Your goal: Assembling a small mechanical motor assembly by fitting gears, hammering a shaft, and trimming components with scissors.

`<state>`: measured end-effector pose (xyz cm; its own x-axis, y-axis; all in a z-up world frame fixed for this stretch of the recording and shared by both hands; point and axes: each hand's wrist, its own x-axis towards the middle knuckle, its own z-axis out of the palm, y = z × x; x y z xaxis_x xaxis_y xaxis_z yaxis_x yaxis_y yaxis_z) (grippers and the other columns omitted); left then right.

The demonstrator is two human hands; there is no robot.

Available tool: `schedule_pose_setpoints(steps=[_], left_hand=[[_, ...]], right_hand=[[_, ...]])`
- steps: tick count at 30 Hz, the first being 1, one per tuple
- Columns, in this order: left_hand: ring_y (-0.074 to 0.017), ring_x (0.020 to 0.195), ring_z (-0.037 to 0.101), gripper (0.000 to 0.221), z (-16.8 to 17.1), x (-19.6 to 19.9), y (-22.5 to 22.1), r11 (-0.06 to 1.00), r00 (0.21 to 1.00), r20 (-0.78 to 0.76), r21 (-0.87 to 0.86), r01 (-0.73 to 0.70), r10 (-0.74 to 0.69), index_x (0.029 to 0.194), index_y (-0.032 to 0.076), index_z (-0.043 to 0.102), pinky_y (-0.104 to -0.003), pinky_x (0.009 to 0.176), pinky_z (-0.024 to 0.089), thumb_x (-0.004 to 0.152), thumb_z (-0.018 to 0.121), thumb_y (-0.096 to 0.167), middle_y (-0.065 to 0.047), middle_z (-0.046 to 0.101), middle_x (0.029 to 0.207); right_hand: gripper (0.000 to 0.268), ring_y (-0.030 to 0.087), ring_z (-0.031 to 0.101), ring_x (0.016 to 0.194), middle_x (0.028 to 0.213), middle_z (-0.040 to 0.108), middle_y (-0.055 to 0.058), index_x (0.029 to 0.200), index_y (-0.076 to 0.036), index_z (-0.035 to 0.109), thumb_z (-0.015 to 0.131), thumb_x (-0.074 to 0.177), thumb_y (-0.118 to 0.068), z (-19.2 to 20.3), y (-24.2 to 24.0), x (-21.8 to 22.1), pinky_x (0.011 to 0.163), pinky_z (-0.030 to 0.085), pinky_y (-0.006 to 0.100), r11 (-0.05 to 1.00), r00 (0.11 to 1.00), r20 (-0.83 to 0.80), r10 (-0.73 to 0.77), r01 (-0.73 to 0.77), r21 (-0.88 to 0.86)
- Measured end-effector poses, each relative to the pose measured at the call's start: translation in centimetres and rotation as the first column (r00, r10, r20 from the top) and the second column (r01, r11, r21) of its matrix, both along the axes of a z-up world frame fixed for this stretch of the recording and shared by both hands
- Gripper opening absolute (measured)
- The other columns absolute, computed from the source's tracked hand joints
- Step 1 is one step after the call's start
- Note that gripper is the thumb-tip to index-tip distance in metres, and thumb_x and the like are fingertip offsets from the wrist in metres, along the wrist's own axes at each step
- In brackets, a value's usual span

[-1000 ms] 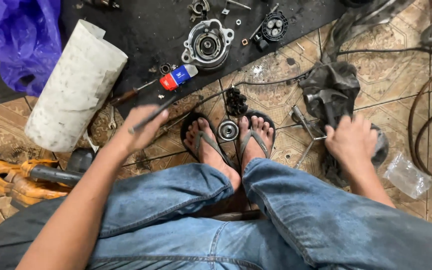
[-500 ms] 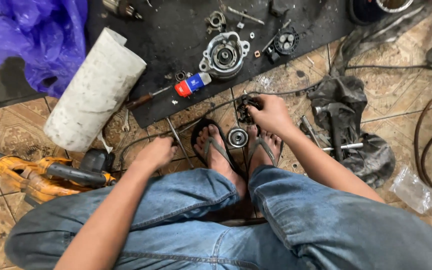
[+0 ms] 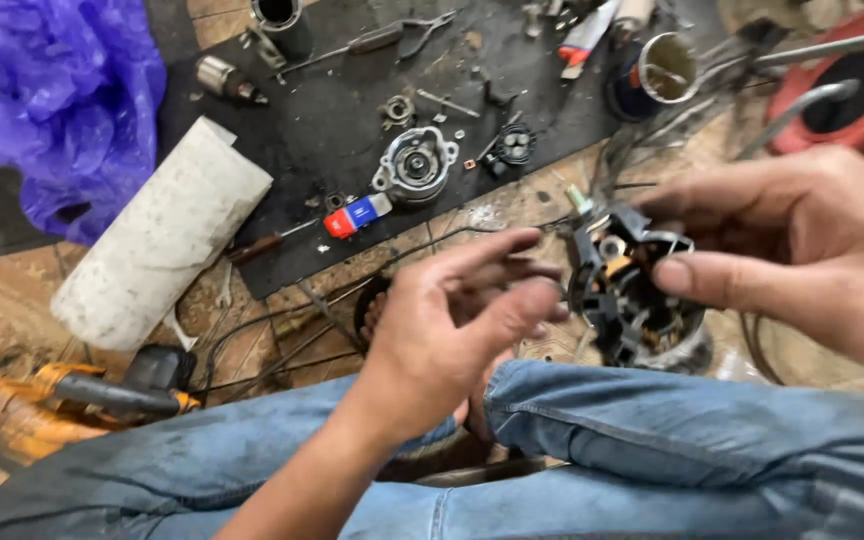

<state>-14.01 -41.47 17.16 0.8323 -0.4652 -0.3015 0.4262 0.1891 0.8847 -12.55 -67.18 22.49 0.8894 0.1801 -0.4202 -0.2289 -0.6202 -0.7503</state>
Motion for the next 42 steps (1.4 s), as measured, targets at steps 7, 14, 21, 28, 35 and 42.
schedule_pose_setpoints(steps=[7, 14, 21, 28, 35, 42], left_hand=[[-0.0087, 0.071, 0.059, 0.031, 0.3, -0.7, -0.8, 0.992, 0.992, -0.103, -0.112, 0.057, -0.069, 0.113, -0.008, 0.075, -0.022, 0.064, 0.05, 0.088, 0.071, 0.011, -0.006, 0.072, 0.089], [-0.0107, 0.071, 0.073, 0.044, 0.4, -0.1, -1.2, 0.989, 0.998, 0.069, 0.145, 0.003, -0.013, 0.12, -0.006, 0.074, -0.021, 0.063, 0.059, 0.08, 0.076, 0.011, -0.012, 0.082, 0.091], [-0.017, 0.099, 0.068, 0.03, -1.7, -0.1, -0.6, 0.989, 0.967, 0.251, 0.148, -0.003, -0.035, 0.116, -0.01, 0.069, -0.024, 0.083, 0.057, 0.089, 0.068, 0.004, -0.013, 0.067, 0.126], [-0.0241, 0.114, 0.071, 0.045, -1.8, -0.2, -0.5, 0.971, 0.901, 0.428, 0.238, -0.029, -0.078, 0.12, 0.0, 0.069, -0.032, 0.097, 0.061, 0.075, 0.072, 0.002, -0.017, 0.069, 0.13], [-0.017, 0.101, 0.075, 0.051, -0.3, -0.3, 0.1, 0.95, 0.831, 0.544, 0.304, -0.068, -0.115, 0.122, 0.002, 0.067, -0.021, 0.07, 0.063, 0.072, 0.077, -0.002, -0.014, 0.071, 0.129], [-0.0182, 0.1, 0.075, 0.059, 1.1, -0.4, 0.3, 0.925, 0.797, 0.583, 0.37, -0.086, -0.159, 0.124, 0.001, 0.063, -0.02, 0.062, 0.061, 0.065, 0.074, 0.001, -0.015, 0.069, 0.129]], right_hand=[[0.046, 0.022, 0.077, 0.071, 0.091, 0.09, 0.019, 0.121, 0.007, 0.081, 0.074, 0.075, 0.008, -0.9, 1.2, -3.0, 0.061, 0.061, 0.032, 0.944, 0.94, -0.246, -0.237, 0.283, 0.169], [0.052, 0.023, 0.079, 0.082, 0.104, 0.081, 0.019, 0.13, 0.005, 0.068, 0.069, 0.08, -0.009, -4.2, 2.4, -4.7, 0.071, 0.068, 0.03, 0.885, 0.956, -0.122, -0.266, 0.292, 0.362], [0.042, 0.011, 0.064, 0.076, 0.097, 0.078, 0.009, 0.124, 0.006, 0.072, 0.072, 0.083, 0.005, -6.8, 4.5, -5.6, 0.063, 0.053, 0.023, 0.815, 0.928, -0.117, -0.353, 0.367, 0.448], [0.051, 0.007, 0.062, 0.066, 0.117, 0.077, 0.006, 0.114, -0.002, 0.074, 0.083, 0.064, -0.001, -5.6, 4.9, -5.4, 0.051, 0.044, 0.019, 0.977, 0.935, 0.299, -0.191, 0.153, 0.147], [0.055, 0.021, 0.078, 0.099, 0.121, 0.075, 0.017, 0.112, 0.002, 0.072, 0.086, 0.059, -0.006, -4.6, 5.6, -5.7, 0.085, 0.063, 0.029, 0.998, 0.857, 0.512, -0.064, 0.069, 0.009], [0.048, 0.021, 0.078, 0.094, 0.12, 0.074, 0.018, 0.107, 0.001, 0.072, 0.085, 0.061, -0.003, -4.0, 6.0, -6.5, 0.079, 0.064, 0.027, 0.998, 0.835, 0.547, -0.056, 0.07, -0.005]])
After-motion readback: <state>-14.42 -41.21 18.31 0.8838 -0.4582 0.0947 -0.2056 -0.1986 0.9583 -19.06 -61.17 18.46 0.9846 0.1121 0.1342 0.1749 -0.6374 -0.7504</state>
